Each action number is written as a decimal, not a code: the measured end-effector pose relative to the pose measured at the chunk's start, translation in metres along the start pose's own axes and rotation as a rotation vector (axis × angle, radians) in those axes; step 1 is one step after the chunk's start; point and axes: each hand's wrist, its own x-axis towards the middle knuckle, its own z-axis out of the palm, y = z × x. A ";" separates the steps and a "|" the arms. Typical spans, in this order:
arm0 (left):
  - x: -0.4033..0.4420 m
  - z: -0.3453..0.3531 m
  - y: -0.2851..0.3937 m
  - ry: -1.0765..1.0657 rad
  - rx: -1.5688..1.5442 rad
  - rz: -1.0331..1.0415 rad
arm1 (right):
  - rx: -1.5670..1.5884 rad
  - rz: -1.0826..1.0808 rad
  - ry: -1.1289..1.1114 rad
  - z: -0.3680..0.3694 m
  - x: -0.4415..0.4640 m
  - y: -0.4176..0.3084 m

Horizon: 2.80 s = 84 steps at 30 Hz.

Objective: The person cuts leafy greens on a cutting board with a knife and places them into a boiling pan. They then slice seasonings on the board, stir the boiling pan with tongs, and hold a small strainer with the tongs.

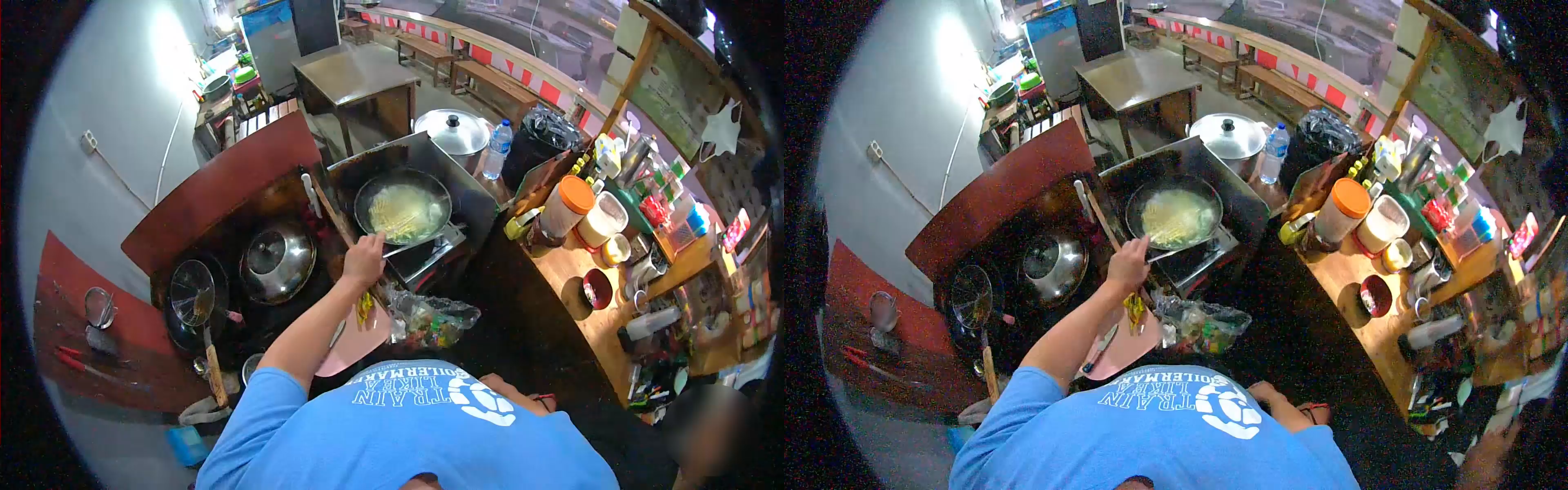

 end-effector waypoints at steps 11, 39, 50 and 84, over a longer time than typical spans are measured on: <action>-0.013 0.037 0.008 0.238 -0.039 0.053 | 0.239 0.076 0.008 -0.012 -0.018 -0.001; -0.015 0.034 0.008 0.196 0.046 -0.061 | 0.828 -0.225 0.093 -0.116 -0.234 -0.131; -0.016 0.036 0.007 0.166 0.023 -0.058 | 0.778 0.042 -0.314 -0.107 -0.148 -0.079; -0.014 0.038 0.007 0.256 0.009 -0.083 | 0.606 0.001 -0.845 -0.047 0.072 0.007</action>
